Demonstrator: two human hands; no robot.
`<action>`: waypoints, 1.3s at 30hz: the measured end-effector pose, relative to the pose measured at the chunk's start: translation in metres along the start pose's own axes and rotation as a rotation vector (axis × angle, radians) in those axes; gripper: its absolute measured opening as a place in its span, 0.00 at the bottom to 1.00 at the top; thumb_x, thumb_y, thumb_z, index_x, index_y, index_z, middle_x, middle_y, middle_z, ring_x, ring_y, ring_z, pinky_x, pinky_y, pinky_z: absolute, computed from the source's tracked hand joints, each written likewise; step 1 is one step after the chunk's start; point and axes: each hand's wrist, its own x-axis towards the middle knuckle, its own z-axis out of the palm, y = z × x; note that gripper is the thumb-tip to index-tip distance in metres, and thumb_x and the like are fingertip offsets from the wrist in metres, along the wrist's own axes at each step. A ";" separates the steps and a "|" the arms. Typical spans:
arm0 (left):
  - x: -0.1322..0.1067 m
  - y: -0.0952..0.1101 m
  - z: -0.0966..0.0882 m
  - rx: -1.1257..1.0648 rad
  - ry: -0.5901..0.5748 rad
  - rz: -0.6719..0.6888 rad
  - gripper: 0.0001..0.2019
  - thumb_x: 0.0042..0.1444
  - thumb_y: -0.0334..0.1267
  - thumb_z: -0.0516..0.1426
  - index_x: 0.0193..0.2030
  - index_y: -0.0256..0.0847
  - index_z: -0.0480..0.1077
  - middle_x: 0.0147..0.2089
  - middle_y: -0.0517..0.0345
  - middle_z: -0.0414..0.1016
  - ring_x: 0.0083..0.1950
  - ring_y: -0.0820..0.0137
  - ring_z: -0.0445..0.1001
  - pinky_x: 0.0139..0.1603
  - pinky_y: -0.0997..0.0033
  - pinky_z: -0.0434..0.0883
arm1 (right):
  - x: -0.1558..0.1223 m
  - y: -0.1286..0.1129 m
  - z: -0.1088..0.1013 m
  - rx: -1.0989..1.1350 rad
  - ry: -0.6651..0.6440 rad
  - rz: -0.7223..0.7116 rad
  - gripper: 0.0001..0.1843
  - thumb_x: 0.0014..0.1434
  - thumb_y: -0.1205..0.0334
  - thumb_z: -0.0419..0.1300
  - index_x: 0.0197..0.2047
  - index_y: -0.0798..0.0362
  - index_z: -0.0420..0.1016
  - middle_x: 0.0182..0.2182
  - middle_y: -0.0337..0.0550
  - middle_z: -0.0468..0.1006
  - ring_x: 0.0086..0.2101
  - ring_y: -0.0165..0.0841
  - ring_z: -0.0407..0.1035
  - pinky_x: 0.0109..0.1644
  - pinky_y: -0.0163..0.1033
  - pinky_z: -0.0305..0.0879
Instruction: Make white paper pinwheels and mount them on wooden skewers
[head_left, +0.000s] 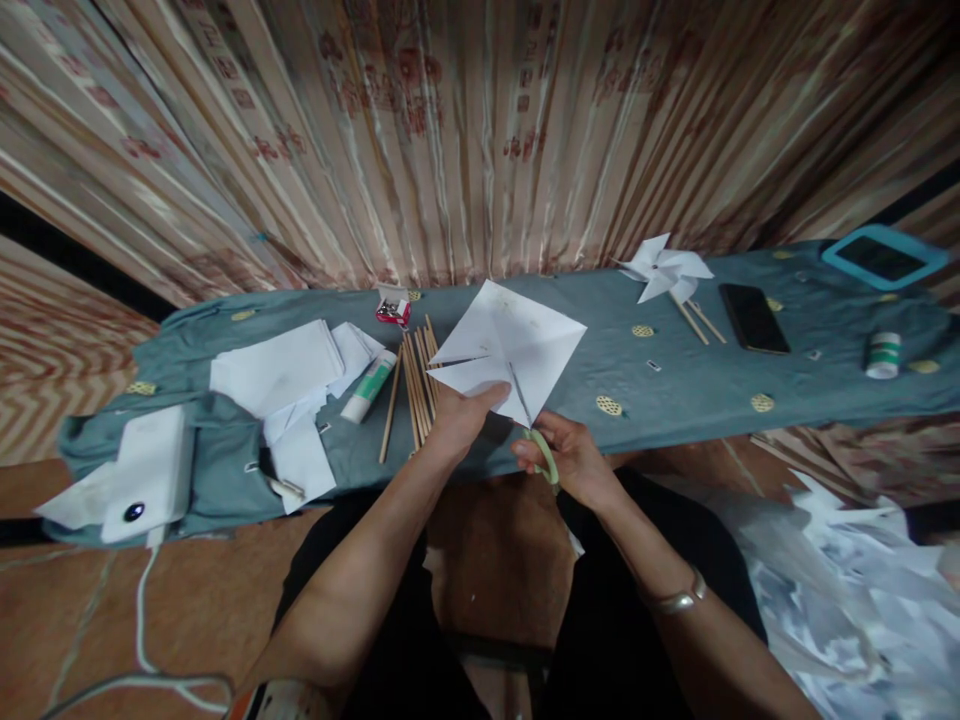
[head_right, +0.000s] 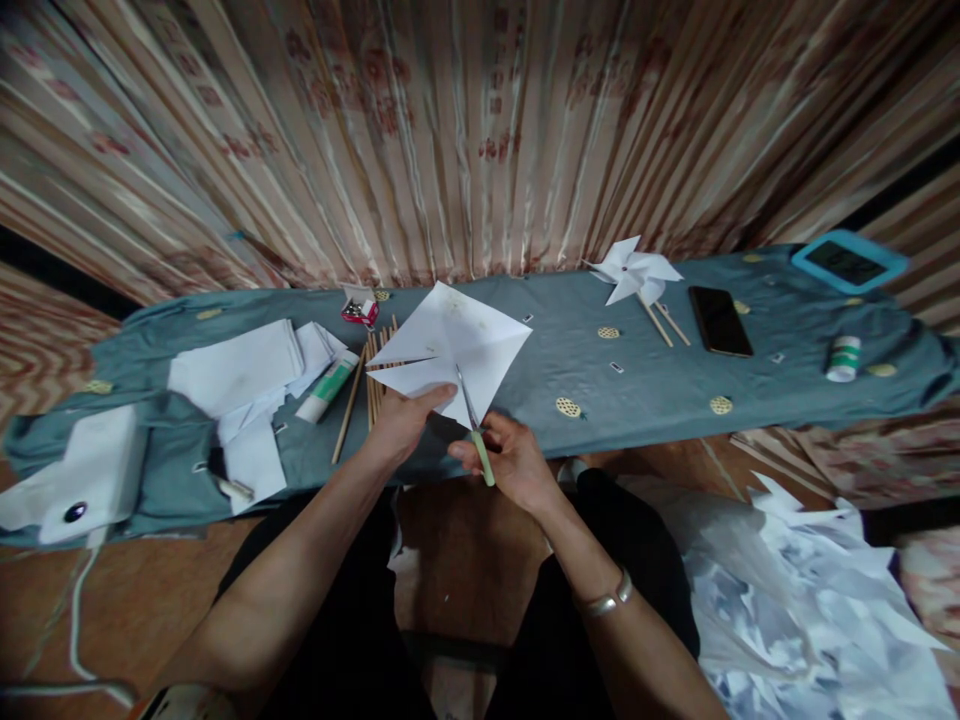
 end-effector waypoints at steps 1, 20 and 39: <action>-0.001 0.000 0.000 -0.009 -0.001 0.000 0.18 0.32 0.34 0.66 0.35 0.38 0.72 0.36 0.56 0.79 0.36 0.67 0.75 0.43 0.65 0.72 | 0.000 -0.001 0.000 0.003 -0.001 0.001 0.25 0.37 0.47 0.74 0.34 0.54 0.73 0.19 0.33 0.71 0.20 0.25 0.63 0.22 0.31 0.60; -0.004 -0.002 0.001 -0.062 -0.013 -0.034 0.19 0.31 0.34 0.68 0.35 0.38 0.73 0.36 0.56 0.79 0.36 0.66 0.75 0.44 0.63 0.71 | 0.000 -0.004 0.000 0.015 0.022 0.021 0.24 0.34 0.48 0.75 0.27 0.55 0.72 0.17 0.33 0.71 0.18 0.23 0.62 0.21 0.31 0.59; 0.016 0.001 -0.016 -0.013 0.043 0.112 0.23 0.36 0.36 0.67 0.42 0.38 0.73 0.44 0.51 0.79 0.44 0.60 0.77 0.49 0.60 0.72 | -0.008 -0.001 -0.023 -0.204 -0.155 0.032 0.25 0.45 0.43 0.70 0.38 0.54 0.75 0.23 0.37 0.76 0.24 0.28 0.68 0.29 0.33 0.65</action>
